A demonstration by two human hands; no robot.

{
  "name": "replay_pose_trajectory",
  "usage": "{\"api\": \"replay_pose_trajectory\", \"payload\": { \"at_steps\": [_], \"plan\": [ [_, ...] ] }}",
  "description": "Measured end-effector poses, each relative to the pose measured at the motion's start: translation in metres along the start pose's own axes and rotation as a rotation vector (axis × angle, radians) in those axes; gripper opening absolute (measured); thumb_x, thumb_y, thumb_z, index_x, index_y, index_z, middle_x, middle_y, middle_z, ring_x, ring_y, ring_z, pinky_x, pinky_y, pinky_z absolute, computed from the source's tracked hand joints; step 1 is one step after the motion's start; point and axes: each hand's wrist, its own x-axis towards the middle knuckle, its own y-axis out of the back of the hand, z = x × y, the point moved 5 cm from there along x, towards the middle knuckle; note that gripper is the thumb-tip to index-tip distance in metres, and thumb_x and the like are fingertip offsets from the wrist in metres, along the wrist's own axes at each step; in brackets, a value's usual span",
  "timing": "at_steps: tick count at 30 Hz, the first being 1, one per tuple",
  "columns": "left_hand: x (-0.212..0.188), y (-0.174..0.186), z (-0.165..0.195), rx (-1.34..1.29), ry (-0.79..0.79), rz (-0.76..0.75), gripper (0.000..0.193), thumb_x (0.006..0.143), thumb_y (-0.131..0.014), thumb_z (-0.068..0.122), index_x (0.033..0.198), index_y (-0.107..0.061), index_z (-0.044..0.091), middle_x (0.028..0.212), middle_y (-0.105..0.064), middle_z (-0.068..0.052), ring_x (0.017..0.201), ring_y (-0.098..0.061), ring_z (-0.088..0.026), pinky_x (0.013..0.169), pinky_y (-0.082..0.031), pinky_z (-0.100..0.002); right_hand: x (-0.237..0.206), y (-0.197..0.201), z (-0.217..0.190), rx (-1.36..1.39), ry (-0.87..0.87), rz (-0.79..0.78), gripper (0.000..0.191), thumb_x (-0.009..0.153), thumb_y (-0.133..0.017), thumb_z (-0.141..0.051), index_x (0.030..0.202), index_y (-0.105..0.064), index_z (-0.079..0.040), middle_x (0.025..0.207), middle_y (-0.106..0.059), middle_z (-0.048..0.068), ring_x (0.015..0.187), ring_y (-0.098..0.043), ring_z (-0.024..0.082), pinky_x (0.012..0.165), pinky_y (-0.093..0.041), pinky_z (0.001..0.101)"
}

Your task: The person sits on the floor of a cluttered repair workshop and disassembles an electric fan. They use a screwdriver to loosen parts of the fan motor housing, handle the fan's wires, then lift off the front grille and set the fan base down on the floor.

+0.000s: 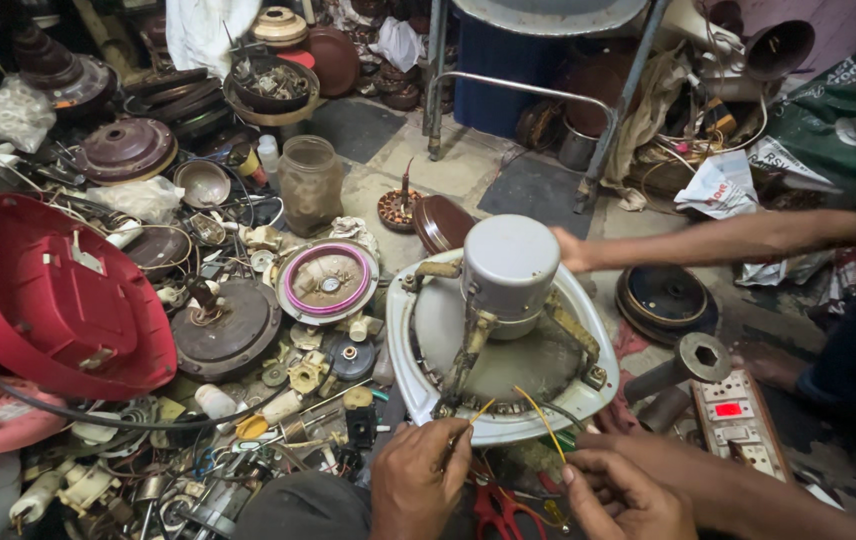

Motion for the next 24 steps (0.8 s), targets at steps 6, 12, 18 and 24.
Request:
{"api": "replay_pose_trajectory", "payload": {
  "at_steps": [6, 12, 18, 24],
  "plan": [
    [0.002, 0.002, 0.003, -0.001, 0.020, -0.008, 0.016, 0.079, -0.081, 0.013, 0.092, -0.073, 0.010, 0.082, -0.077, -0.009, 0.075, -0.074, -0.030, 0.073, -0.055, -0.043, -0.006, -0.006, -0.006, 0.029, -0.026, -0.044, 0.010, 0.076, -0.081, -0.004, 0.086, -0.082, -0.002, 0.053, -0.070, -0.002, 0.047, -0.060, 0.000, 0.044, -0.045, 0.0165],
    [-0.010, 0.001, -0.009, -0.022, 0.081, 0.044, 0.014, 0.081, -0.079, 0.014, 0.093, -0.074, 0.010, 0.081, -0.076, -0.009, 0.072, -0.074, -0.026, 0.070, -0.057, -0.040, 0.039, -0.002, -0.072, -0.214, 0.099, -1.053, 0.036, 0.094, -0.070, -0.016, 0.129, -0.068, -0.008, 0.123, -0.077, 0.004, 0.099, -0.074, 0.010, 0.078, -0.064, 0.0223],
    [-0.072, -0.028, -0.085, -0.914, 0.698, 0.395, 0.017, 0.098, -0.069, 0.017, 0.096, -0.063, 0.002, 0.069, -0.067, -0.015, 0.057, -0.061, -0.019, 0.051, -0.050, -0.036, 0.047, 0.023, -0.041, -0.746, 0.641, -1.377, 0.050, 0.101, -0.058, -0.033, 0.146, -0.055, -0.011, 0.125, -0.059, 0.010, 0.104, -0.062, 0.022, 0.085, -0.056, 0.0290],
    [-0.150, -0.086, -0.102, -1.186, 1.151, 0.386, 0.028, 0.094, -0.064, 0.029, 0.103, -0.062, 0.003, 0.081, -0.073, -0.021, 0.063, -0.066, -0.024, 0.053, -0.050, -0.037, 0.029, 0.021, 0.000, -2.138, 2.322, 0.027, 0.022, 0.097, -0.054, -0.014, 0.118, -0.062, -0.015, 0.111, -0.067, 0.003, 0.080, -0.069, 0.017, 0.073, -0.055, 0.0314]
  ]
}}
